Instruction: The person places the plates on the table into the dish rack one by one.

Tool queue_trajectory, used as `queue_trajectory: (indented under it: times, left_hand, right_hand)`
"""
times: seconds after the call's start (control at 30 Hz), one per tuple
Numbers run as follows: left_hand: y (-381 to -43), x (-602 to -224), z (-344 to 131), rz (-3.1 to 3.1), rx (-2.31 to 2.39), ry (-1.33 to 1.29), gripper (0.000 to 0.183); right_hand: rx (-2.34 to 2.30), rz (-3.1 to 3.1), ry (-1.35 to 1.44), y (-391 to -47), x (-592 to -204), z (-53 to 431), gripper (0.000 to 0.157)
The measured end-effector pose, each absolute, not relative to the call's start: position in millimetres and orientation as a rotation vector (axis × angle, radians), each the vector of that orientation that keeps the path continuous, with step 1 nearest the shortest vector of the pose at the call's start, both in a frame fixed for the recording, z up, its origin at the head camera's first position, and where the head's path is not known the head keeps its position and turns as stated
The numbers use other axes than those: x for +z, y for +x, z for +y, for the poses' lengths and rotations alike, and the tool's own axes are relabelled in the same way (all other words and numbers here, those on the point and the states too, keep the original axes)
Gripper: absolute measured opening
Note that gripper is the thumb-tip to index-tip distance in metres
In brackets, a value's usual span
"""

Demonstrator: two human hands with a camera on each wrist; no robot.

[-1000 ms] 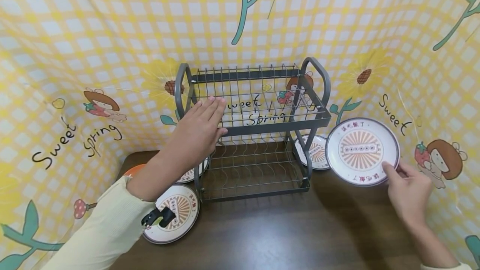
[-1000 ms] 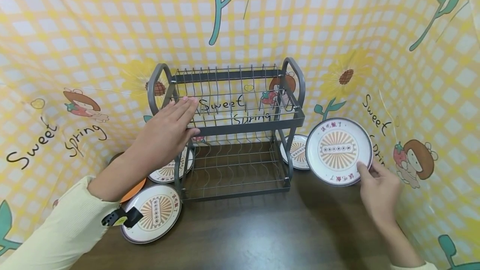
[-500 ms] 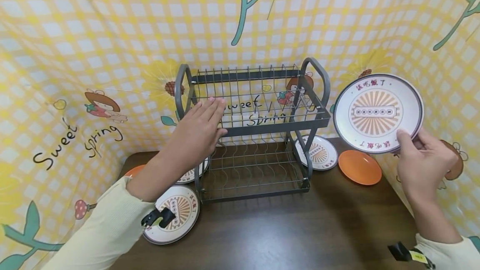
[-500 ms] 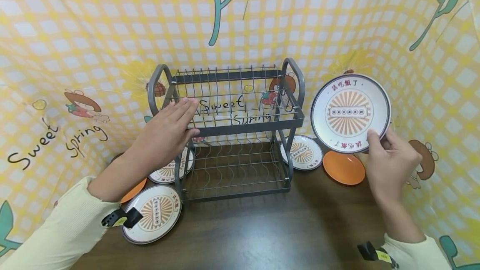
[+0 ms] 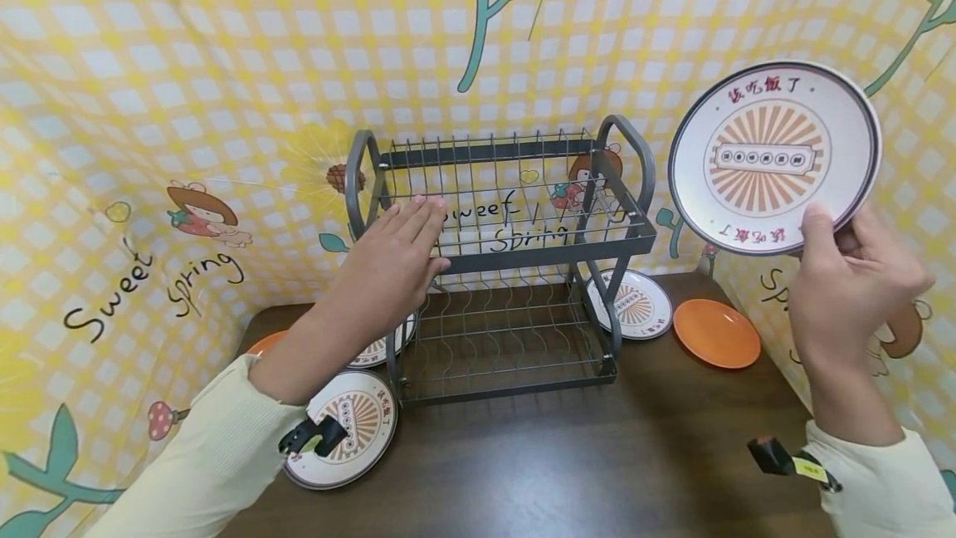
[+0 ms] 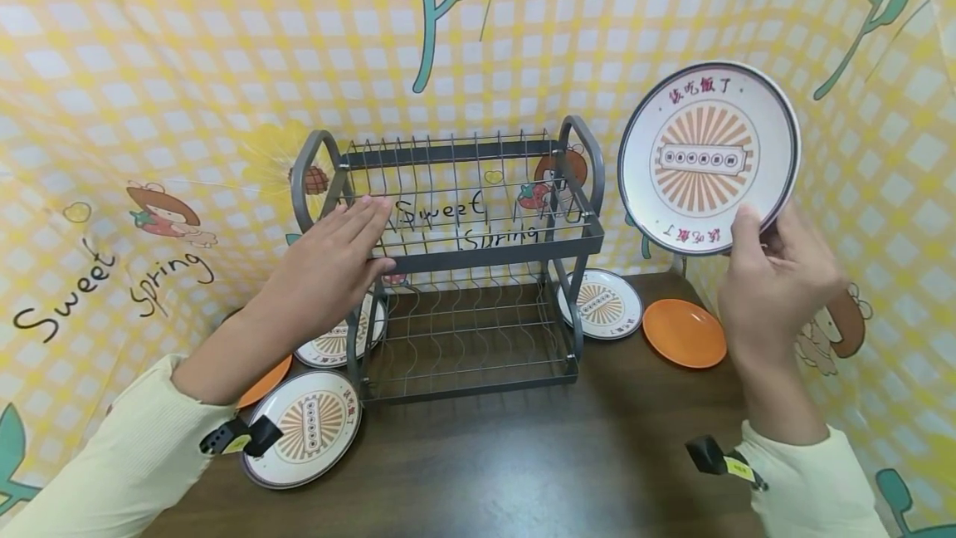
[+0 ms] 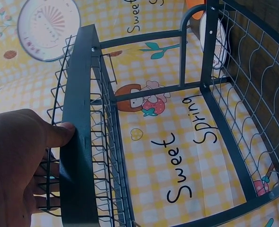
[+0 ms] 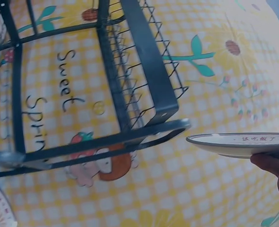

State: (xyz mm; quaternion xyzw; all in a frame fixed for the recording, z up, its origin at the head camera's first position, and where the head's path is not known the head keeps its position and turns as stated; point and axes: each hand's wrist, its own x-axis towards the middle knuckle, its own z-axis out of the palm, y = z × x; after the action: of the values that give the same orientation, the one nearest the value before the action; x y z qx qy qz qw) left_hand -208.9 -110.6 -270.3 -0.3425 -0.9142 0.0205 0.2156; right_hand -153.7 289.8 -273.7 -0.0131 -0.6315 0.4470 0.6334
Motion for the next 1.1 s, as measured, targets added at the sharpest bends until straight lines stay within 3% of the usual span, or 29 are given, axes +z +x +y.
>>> queue_trajectory:
  times: [0.63,1.1]
  left_hand:
    - [-208.3,-271.7,-110.8,-2.53,0.031,-0.951,0.061]
    - [-210.0,-272.1,-109.7,-2.5,0.04,-0.943,0.06]
  right_hand:
    - [0.798,-1.271,-0.028,-166.6,-229.0,250.6,0.02]
    - [0.77,-1.245,-0.011,-195.2,-221.7,221.7,0.026]
